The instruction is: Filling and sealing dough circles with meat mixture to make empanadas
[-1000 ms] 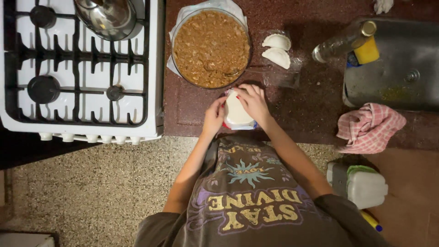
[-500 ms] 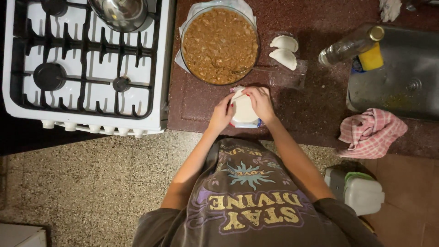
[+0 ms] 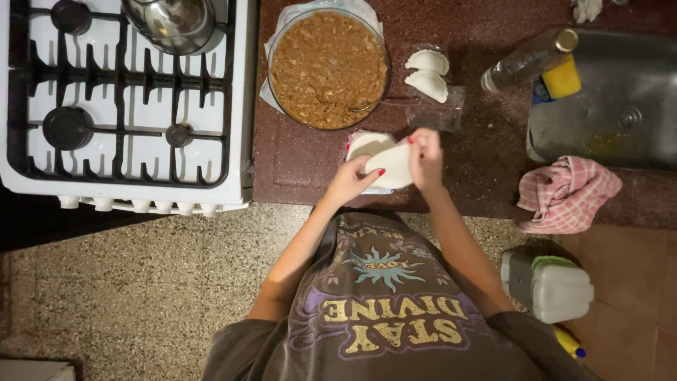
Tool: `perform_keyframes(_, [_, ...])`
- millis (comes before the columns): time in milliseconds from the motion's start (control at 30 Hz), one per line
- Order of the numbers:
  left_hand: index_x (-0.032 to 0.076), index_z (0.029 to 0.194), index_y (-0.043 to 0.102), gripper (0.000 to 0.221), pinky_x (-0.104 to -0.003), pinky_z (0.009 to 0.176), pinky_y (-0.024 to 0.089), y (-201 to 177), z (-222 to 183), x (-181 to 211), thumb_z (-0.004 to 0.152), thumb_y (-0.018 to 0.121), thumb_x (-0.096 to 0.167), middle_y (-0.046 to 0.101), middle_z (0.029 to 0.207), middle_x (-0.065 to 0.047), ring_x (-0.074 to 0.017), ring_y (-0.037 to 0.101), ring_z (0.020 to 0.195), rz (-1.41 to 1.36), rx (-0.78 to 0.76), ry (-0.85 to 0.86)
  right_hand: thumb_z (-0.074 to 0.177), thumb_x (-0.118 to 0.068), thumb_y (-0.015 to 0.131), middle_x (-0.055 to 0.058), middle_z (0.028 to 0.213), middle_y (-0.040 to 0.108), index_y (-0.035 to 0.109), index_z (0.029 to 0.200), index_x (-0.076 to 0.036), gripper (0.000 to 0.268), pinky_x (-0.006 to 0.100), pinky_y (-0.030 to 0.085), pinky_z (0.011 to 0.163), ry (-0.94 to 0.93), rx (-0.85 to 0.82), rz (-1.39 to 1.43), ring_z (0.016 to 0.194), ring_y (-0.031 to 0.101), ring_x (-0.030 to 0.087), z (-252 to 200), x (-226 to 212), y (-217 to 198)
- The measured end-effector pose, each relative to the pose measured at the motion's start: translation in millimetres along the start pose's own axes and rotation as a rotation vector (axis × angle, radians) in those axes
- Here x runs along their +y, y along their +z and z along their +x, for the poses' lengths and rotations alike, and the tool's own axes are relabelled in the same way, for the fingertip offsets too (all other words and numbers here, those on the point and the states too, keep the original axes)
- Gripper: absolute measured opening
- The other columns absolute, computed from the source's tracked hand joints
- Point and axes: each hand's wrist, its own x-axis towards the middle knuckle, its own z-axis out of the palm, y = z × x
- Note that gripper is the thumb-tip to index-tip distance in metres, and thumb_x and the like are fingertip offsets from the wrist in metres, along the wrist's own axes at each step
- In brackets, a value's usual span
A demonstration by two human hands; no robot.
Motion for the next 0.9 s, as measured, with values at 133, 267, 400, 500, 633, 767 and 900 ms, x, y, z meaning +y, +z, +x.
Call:
perform_keyframes(133, [0.011,0.096,0.077,0.02,-0.031,0.063,0.054,3,1,60,0.082,0.083,0.023,0.076,0.077,-0.01,-0.015,0.069,0.073,-0.079,0.075,-0.032,0.104,-0.005,0.053,0.011,0.086,0.069,0.051,0.118,-0.009,0.014,0.027,0.052,0.061,0.038,0.101,0.021,0.07,0.066,0.018,13,-96,-40])
perform_keyframes(267, [0.007,0.144,0.041,0.061,-0.041,0.09,0.058,22,0,53,0.092,0.071,0.004,0.056,0.132,-0.017,-0.0312,0.067,0.113,-0.248,0.321,0.077,0.103,-0.005,0.059,0.01,0.084,0.069,0.055,0.11,-0.007,0.008,0.026,0.048,0.059,0.049,0.23,0.049,0.068,0.061,0.014,8,-121,-57])
perform_keyframes(400, [-0.002,0.159,0.023,0.074,-0.065,0.116,0.03,42,-8,97,0.107,0.048,0.046,0.022,0.16,-0.031,-0.0517,0.021,0.148,-0.714,-0.122,0.006,0.092,0.0,0.068,0.008,0.093,0.073,0.058,0.116,-0.006,0.027,0.027,0.058,0.072,0.125,0.156,0.1,0.082,0.07,0.013,-12,-188,-28])
perform_keyframes(500, [0.0,0.132,0.046,0.051,-0.015,0.035,0.039,70,13,41,0.107,0.055,0.043,0.069,0.087,-0.012,-0.0076,0.057,0.05,-0.742,-0.063,-0.093,0.087,0.003,0.076,0.018,0.108,0.073,0.057,0.119,-0.005,0.038,0.042,0.066,0.074,0.199,-0.053,0.085,0.092,0.076,0.03,-19,-131,-5])
perform_keyframes(633, [0.002,0.14,0.045,0.044,-0.014,0.04,0.048,68,19,21,0.11,0.047,0.034,0.071,0.089,-0.008,-0.0101,0.073,0.067,-0.804,0.063,-0.175,0.092,0.005,0.071,0.023,0.107,0.07,0.052,0.118,-0.001,0.032,0.04,0.069,0.068,0.328,-0.046,0.257,0.093,0.075,0.034,-13,-142,-1])
perform_keyframes(767, [-0.003,0.138,0.056,0.037,-0.032,0.076,0.063,55,19,-10,0.111,0.049,0.021,0.073,0.109,-0.016,-0.0172,0.072,0.09,-0.73,0.189,-0.176,0.089,0.002,0.072,0.022,0.103,0.067,0.042,0.118,-0.001,0.042,0.039,0.068,0.07,0.388,0.107,0.41,0.087,0.074,0.028,-13,-126,-13])
perform_keyframes(900, [-0.001,0.136,0.058,0.036,-0.035,0.077,0.065,27,9,30,0.109,0.049,0.021,0.072,0.103,-0.012,-0.0167,0.072,0.089,-0.687,0.238,-0.212,0.089,0.005,0.07,0.013,0.102,0.06,0.041,0.111,-0.006,0.038,0.04,0.07,0.072,0.346,0.263,0.454,0.087,0.073,0.026,-4,-132,-35])
